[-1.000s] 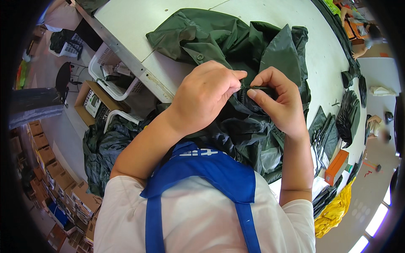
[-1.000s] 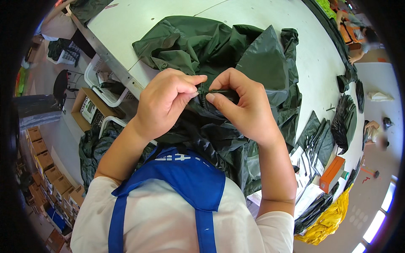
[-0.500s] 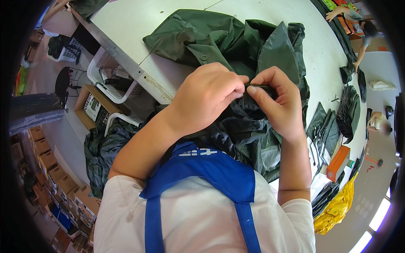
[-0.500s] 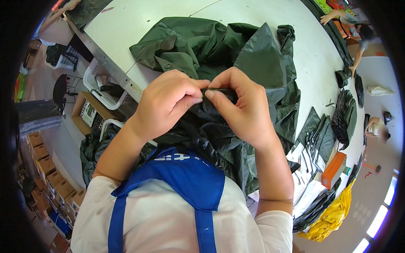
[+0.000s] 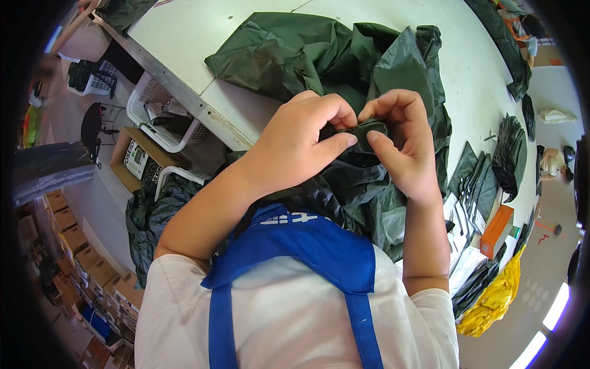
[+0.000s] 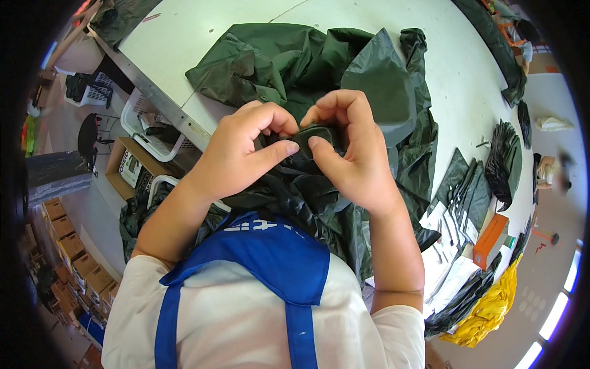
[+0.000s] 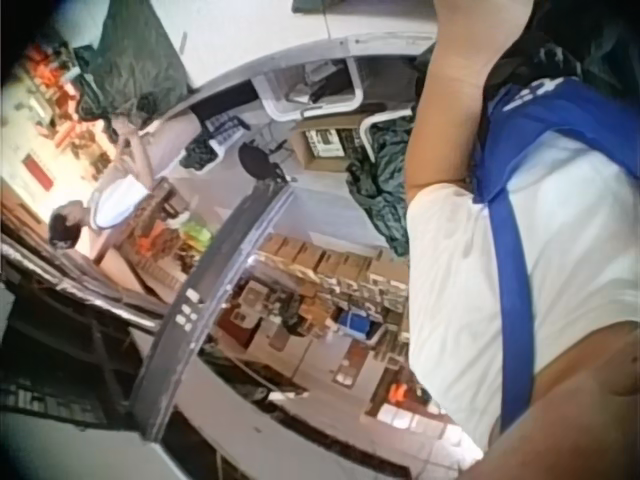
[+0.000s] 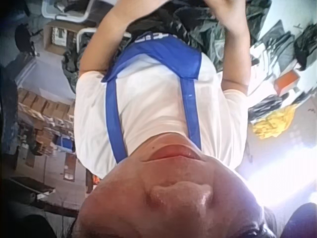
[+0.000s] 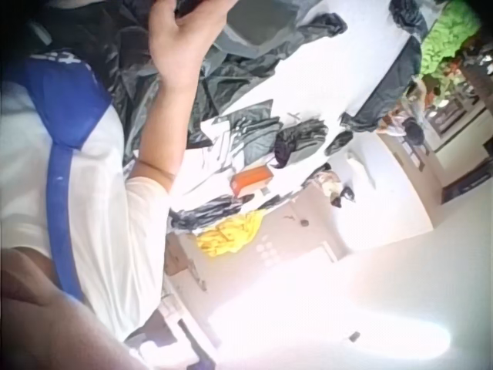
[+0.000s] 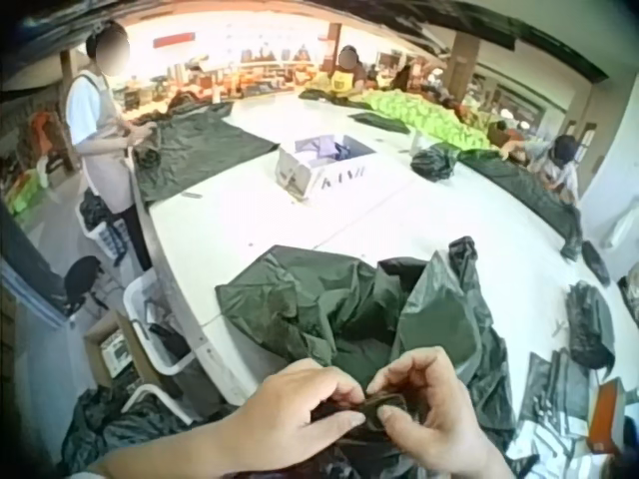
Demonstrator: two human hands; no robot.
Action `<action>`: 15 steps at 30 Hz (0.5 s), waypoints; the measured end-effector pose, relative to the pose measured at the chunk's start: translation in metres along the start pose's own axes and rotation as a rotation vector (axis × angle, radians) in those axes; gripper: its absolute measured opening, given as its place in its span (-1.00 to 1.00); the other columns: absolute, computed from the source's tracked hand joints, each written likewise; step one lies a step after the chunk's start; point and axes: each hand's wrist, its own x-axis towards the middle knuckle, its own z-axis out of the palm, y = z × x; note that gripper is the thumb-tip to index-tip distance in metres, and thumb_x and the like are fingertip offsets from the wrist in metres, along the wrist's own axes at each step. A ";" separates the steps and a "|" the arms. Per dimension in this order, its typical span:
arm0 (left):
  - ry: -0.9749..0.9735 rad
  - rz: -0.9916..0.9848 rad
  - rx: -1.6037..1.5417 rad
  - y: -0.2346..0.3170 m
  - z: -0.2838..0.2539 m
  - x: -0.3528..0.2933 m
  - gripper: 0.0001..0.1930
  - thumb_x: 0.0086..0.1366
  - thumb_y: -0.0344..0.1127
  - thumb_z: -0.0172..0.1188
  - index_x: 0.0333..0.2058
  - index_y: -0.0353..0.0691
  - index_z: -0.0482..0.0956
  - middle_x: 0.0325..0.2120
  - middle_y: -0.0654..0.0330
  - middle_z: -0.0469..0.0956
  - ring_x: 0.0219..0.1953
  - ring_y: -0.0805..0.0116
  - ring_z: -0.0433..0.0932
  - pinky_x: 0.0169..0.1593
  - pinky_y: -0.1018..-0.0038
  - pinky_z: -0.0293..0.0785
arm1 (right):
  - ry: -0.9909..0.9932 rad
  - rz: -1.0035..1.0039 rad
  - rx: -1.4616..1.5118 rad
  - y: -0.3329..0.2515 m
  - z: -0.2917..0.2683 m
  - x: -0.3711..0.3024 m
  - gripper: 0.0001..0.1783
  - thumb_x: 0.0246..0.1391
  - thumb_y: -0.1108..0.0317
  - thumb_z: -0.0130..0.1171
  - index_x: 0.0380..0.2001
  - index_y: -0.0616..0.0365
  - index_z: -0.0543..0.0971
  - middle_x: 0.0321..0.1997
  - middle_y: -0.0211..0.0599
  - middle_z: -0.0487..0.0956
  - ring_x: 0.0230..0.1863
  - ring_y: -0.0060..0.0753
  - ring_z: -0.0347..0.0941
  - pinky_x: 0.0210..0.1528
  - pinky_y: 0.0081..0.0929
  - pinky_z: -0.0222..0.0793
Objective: The person folds a green raincoat on a white table, smoothing and aligning the fabric, then folds it into a compact bundle. The person places a white paper insert into the folded coat and secures it with a small clip. The person then unfolds the coat and inspects the zipper and seams.
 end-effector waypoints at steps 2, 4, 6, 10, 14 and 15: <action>-0.014 -0.036 -0.057 -0.005 0.002 0.000 -0.77 0.08 -0.43 0.31 -0.27 -0.29 0.51 -0.41 0.21 0.51 -0.31 0.39 0.45 -0.21 0.49 0.38 | -0.008 -0.050 -0.080 -0.003 -0.003 0.003 -0.61 -0.08 0.60 0.15 -0.13 0.23 0.35 -0.29 -0.33 0.51 -0.26 -0.49 0.43 -0.22 -0.55 0.33; -0.021 -0.072 -0.094 -0.004 0.003 0.000 -0.79 0.11 -0.43 0.29 -0.27 -0.30 0.51 -0.42 0.24 0.51 -0.33 0.48 0.44 -0.24 0.53 0.37 | -0.026 -0.097 -0.222 -0.008 -0.006 0.006 -0.76 -0.10 0.58 0.19 -0.29 0.19 0.45 -0.31 -0.31 0.51 -0.29 -0.37 0.43 -0.24 -0.50 0.32; -0.047 -0.153 -0.178 -0.003 0.003 0.000 -0.81 0.14 -0.43 0.27 -0.26 -0.30 0.51 -0.41 0.28 0.52 -0.34 0.56 0.42 -0.26 0.58 0.36 | -0.047 -0.144 -0.362 -0.014 -0.010 0.009 -0.89 -0.12 0.55 0.24 -0.46 0.15 0.56 -0.33 -0.30 0.51 -0.32 -0.25 0.42 -0.26 -0.45 0.30; -0.117 -0.356 -0.342 -0.002 0.002 0.002 -0.84 0.20 -0.44 0.23 -0.24 -0.32 0.52 -0.37 0.34 0.52 -0.35 0.67 0.40 -0.29 0.67 0.35 | 0.073 -0.597 -0.883 -0.025 -0.011 0.010 -0.82 -0.24 0.45 0.32 -0.49 0.07 0.53 -0.35 -0.38 0.50 -0.33 -0.28 0.40 -0.30 -0.43 0.21; -0.112 -0.419 -0.482 -0.007 0.003 0.003 -0.84 0.23 -0.45 0.20 -0.21 -0.34 0.51 -0.35 0.34 0.52 -0.33 0.67 0.42 -0.27 0.68 0.35 | 0.052 -0.530 -0.748 -0.028 -0.007 -0.005 -0.84 -0.19 0.52 0.29 -0.48 0.13 0.52 -0.35 -0.30 0.50 -0.40 -0.26 0.40 -0.38 -0.43 0.27; -0.119 -0.399 -0.528 -0.007 0.003 0.003 -0.84 0.24 -0.45 0.19 -0.21 -0.35 0.51 -0.36 0.34 0.52 -0.33 0.67 0.42 -0.27 0.69 0.35 | 0.042 -0.430 -0.590 -0.027 -0.003 -0.008 -0.86 -0.15 0.54 0.26 -0.47 0.14 0.51 -0.35 -0.29 0.51 -0.43 -0.31 0.40 -0.41 -0.47 0.27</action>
